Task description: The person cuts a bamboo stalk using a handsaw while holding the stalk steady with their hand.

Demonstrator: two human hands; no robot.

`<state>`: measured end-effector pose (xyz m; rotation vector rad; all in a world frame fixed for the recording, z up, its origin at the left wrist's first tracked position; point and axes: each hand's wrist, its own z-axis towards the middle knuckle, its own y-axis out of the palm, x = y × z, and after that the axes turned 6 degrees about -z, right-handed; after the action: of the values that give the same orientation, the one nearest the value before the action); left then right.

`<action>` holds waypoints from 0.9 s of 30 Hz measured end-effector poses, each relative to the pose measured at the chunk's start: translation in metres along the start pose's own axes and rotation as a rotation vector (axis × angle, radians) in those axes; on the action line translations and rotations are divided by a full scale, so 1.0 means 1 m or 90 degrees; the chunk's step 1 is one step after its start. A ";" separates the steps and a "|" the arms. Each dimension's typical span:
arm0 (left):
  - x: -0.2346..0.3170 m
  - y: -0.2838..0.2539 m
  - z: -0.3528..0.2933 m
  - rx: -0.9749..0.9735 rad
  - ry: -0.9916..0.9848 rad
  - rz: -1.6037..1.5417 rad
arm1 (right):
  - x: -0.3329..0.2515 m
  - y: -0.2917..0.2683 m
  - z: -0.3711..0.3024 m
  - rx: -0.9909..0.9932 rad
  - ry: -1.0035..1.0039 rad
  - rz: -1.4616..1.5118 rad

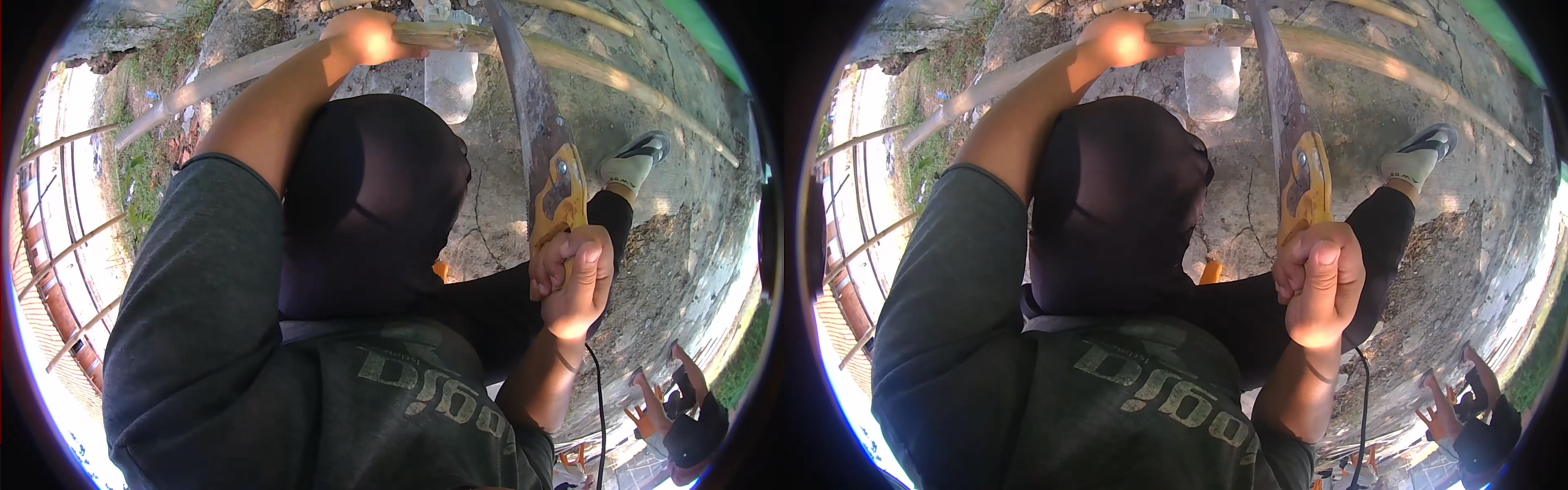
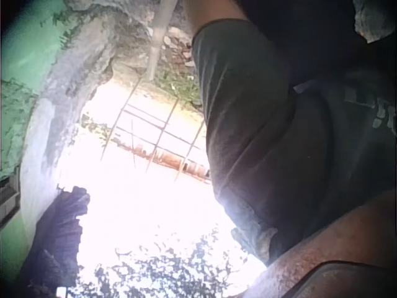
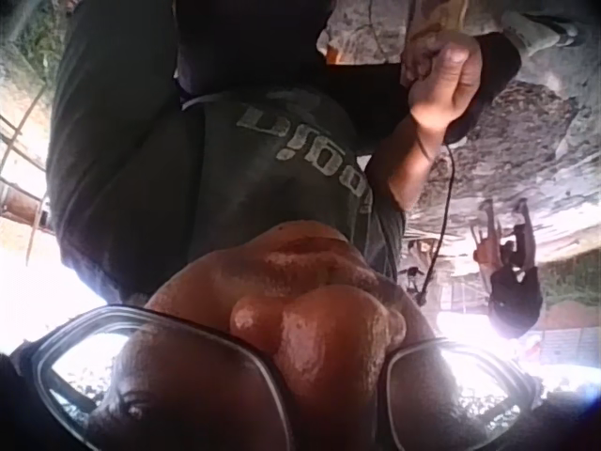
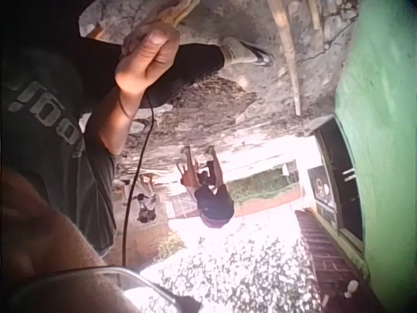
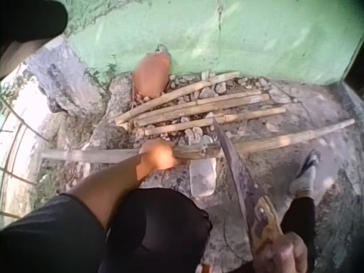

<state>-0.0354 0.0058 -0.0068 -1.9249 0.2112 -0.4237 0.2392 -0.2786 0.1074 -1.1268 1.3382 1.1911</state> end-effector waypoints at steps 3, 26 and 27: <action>0.000 0.014 -0.003 0.059 -0.010 0.010 | 0.002 -0.003 0.016 0.069 0.044 0.082; -0.003 0.001 -0.001 0.010 -0.032 -0.019 | 0.017 0.020 0.051 0.017 0.056 0.034; -0.002 -0.012 -0.001 -0.049 -0.044 -0.021 | 0.014 0.017 0.026 0.000 -0.003 0.004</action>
<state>-0.0383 0.0105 0.0039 -2.0177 0.1528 -0.3760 0.2231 -0.2518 0.0942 -1.1197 1.3383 1.1986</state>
